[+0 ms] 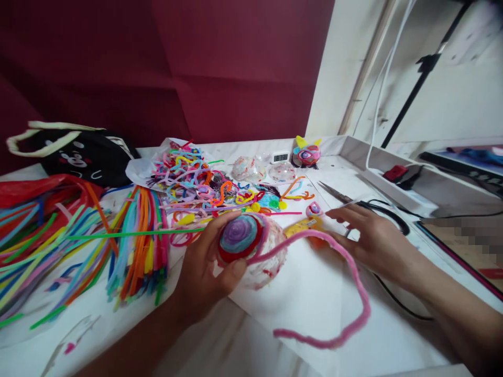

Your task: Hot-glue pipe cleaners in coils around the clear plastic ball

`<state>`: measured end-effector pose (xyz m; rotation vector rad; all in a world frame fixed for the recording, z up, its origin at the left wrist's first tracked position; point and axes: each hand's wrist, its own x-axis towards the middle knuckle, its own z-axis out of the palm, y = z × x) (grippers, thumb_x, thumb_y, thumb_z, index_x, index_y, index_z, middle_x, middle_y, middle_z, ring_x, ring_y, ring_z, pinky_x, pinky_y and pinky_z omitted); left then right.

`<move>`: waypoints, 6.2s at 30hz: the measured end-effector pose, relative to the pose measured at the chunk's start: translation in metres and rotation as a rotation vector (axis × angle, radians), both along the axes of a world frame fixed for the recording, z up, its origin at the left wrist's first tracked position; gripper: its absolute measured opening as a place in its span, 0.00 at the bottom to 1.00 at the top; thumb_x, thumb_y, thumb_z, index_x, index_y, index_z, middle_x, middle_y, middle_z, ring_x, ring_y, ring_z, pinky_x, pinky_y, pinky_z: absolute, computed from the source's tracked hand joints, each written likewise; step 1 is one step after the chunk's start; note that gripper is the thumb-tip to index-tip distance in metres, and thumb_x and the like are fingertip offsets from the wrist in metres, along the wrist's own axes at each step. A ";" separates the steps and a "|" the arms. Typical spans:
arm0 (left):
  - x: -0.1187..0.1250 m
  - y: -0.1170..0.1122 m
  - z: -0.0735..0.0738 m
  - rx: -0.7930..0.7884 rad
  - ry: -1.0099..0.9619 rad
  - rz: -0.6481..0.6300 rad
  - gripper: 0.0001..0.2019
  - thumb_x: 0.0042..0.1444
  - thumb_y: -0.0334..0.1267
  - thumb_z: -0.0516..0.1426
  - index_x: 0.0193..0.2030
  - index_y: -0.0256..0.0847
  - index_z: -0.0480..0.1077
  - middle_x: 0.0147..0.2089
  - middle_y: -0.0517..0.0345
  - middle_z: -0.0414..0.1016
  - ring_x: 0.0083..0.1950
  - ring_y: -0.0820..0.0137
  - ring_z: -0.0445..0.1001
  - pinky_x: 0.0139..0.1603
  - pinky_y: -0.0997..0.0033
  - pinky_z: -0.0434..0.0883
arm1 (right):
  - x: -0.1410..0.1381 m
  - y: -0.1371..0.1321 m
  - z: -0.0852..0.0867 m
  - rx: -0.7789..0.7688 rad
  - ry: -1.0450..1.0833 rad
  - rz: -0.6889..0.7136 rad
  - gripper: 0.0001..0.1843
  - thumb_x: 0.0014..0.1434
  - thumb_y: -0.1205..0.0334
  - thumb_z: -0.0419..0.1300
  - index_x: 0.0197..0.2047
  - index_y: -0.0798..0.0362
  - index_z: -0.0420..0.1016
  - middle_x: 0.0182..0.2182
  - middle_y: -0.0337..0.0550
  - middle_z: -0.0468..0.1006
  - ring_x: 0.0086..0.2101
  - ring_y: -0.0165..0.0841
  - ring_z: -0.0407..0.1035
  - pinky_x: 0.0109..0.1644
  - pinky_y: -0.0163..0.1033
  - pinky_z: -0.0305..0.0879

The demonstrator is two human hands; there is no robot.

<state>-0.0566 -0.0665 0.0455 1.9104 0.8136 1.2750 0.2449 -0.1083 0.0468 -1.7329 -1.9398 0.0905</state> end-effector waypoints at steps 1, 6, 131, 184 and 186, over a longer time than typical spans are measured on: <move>0.000 0.000 -0.001 -0.005 0.008 0.004 0.25 0.51 0.33 0.60 0.57 0.43 0.67 0.57 0.52 0.75 0.58 0.60 0.75 0.58 0.66 0.74 | -0.006 -0.004 0.006 0.064 0.063 0.057 0.18 0.62 0.49 0.59 0.50 0.50 0.75 0.48 0.53 0.79 0.41 0.44 0.76 0.41 0.47 0.73; -0.001 -0.001 -0.005 -0.016 0.035 -0.022 0.25 0.53 0.37 0.62 0.59 0.44 0.66 0.60 0.49 0.74 0.61 0.55 0.73 0.60 0.60 0.72 | -0.041 -0.014 0.033 0.007 0.482 0.427 0.20 0.56 0.57 0.68 0.52 0.47 0.75 0.47 0.45 0.80 0.49 0.41 0.74 0.49 0.44 0.74; 0.012 0.025 0.024 0.175 0.914 -0.482 0.27 0.60 0.37 0.59 0.66 0.56 0.63 0.64 0.52 0.60 0.65 0.56 0.62 0.67 0.52 0.62 | -0.044 0.047 -0.015 0.082 0.055 0.464 0.09 0.60 0.62 0.61 0.42 0.58 0.78 0.36 0.50 0.82 0.38 0.39 0.72 0.42 0.42 0.61; 0.032 0.043 0.049 0.286 1.088 -0.688 0.24 0.54 0.32 0.62 0.58 0.45 0.68 0.60 0.55 0.74 0.61 0.60 0.69 0.64 0.58 0.63 | -0.039 0.026 0.026 -0.143 -0.021 0.174 0.02 0.56 0.66 0.63 0.32 0.56 0.78 0.25 0.45 0.78 0.27 0.34 0.69 0.31 0.38 0.56; 0.032 0.044 0.048 0.290 1.069 -0.693 0.24 0.55 0.32 0.62 0.59 0.46 0.68 0.60 0.55 0.74 0.62 0.61 0.69 0.65 0.58 0.61 | -0.042 0.006 0.017 -0.151 -0.024 0.224 0.06 0.59 0.67 0.59 0.35 0.55 0.79 0.27 0.44 0.80 0.27 0.33 0.70 0.32 0.37 0.60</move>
